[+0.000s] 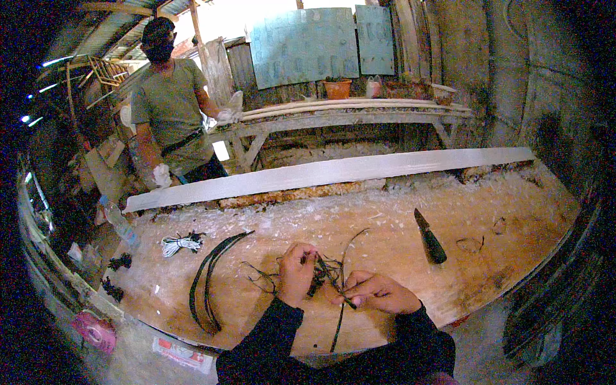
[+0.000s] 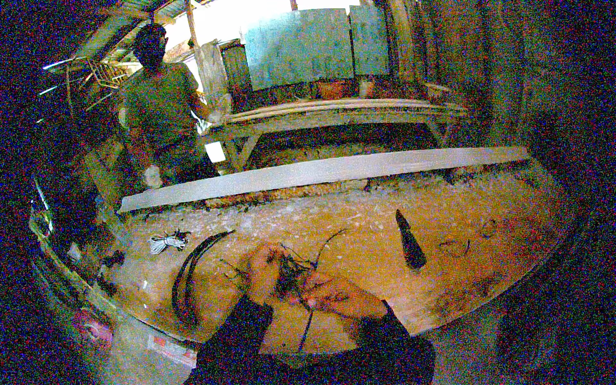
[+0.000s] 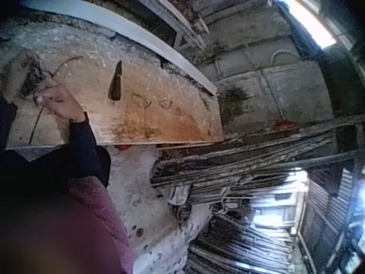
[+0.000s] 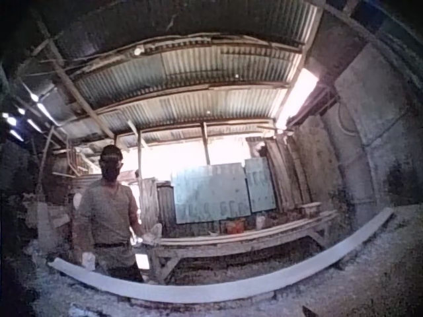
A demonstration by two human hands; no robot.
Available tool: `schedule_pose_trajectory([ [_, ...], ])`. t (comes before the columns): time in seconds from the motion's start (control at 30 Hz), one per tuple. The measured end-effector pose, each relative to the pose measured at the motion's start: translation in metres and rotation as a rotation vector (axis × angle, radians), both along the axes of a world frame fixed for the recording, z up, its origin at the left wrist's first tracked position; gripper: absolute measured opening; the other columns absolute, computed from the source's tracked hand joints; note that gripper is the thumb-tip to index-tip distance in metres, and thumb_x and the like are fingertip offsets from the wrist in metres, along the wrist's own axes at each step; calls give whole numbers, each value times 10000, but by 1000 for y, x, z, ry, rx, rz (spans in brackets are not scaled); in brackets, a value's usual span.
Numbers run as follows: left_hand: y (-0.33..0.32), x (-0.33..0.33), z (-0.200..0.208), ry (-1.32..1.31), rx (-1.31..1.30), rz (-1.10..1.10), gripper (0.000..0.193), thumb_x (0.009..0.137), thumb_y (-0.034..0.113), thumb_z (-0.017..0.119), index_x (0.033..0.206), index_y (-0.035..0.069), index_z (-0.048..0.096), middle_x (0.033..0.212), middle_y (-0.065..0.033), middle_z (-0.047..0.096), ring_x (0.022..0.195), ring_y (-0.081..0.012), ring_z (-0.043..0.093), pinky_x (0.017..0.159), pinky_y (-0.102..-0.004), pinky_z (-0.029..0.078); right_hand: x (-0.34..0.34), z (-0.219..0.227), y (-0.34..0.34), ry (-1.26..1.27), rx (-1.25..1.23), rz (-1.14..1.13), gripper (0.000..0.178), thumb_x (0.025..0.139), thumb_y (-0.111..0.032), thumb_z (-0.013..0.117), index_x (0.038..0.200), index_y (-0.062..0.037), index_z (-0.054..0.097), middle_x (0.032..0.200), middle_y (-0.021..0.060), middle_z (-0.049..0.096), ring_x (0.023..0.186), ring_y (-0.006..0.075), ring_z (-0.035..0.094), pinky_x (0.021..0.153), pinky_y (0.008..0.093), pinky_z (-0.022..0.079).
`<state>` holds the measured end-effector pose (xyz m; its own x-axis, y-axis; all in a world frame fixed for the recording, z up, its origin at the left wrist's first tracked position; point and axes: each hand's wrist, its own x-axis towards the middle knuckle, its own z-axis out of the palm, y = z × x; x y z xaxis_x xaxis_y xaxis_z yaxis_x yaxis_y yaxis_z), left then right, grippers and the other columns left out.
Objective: The person ties small black cords into knots by hand at a workbench. A coworker in the background wipes a long white board with a cloth. The person continues to tie and stack the cords throughout the clip.
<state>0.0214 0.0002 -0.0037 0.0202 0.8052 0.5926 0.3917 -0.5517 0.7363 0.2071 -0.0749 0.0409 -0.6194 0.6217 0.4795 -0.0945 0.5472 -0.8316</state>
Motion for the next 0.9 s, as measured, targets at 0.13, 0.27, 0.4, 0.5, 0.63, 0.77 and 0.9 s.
schedule_pose_trajectory([
  [0.13, 0, 4, -9, -188, -337, -302, 25, 788, 62, 548, 799, 41, 553, 746, -16, 560, 660, -92, 506, 552, -218, 392, 11, 2, -4, 8, -234, -131, 222, 717, -189, 637, 874, -33, 652, 658, 29, 488, 677, 134, 469, 635, 247, 368],
  [0.27, -7, 5, -5, -284, -366, -444, 82, 810, 138, 561, 832, 59, 561, 756, 26, 547, 623, -36, 461, 510, -177, 357, 12, -1, -1, 111, -379, -312, 169, 662, -117, 681, 804, -29, 658, 611, 18, 514, 631, 111, 484, 598, 223, 369],
  [0.4, -14, 5, 2, -212, -451, -521, 101, 809, 158, 566, 838, 61, 566, 737, 44, 528, 588, -20, 432, 495, -163, 338, 7, -7, 6, 204, -306, -541, 64, 674, -42, 659, 709, -22, 609, 615, 1, 523, 606, 84, 490, 564, 202, 370],
  [0.5, -18, 7, 4, -113, -506, -661, 112, 805, 172, 571, 825, 62, 564, 734, 36, 495, 606, -42, 440, 517, -174, 350, 5, -12, 12, 257, -338, -697, 97, 699, -16, 631, 678, -30, 537, 613, -7, 515, 607, 70, 483, 544, 194, 370],
  [0.63, -30, 14, 2, 48, -188, -977, 151, 793, 205, 583, 772, 63, 538, 766, -7, 435, 719, -112, 453, 638, -225, 374, 7, -20, 19, 245, -77, -991, 118, 732, -22, 604, 689, -31, 495, 605, -11, 472, 577, 61, 440, 518, 196, 356],
  [0.77, -36, 16, 3, 5, -308, -1104, 189, 768, 186, 609, 713, 68, 472, 795, -31, 412, 826, -141, 411, 773, -273, 318, 11, -20, 22, 241, 115, -1139, 96, 747, -33, 597, 730, -24, 503, 620, -12, 428, 563, 59, 387, 513, 200, 335],
  [0.9, -29, 9, 6, -84, -242, -885, 238, 720, 177, 659, 681, 69, 451, 737, -11, 412, 735, -113, 416, 672, -245, 348, 6, -14, 20, 396, 56, -1185, 110, 722, -30, 616, 825, -29, 576, 676, 6, 418, 612, 91, 390, 546, 207, 333],
])
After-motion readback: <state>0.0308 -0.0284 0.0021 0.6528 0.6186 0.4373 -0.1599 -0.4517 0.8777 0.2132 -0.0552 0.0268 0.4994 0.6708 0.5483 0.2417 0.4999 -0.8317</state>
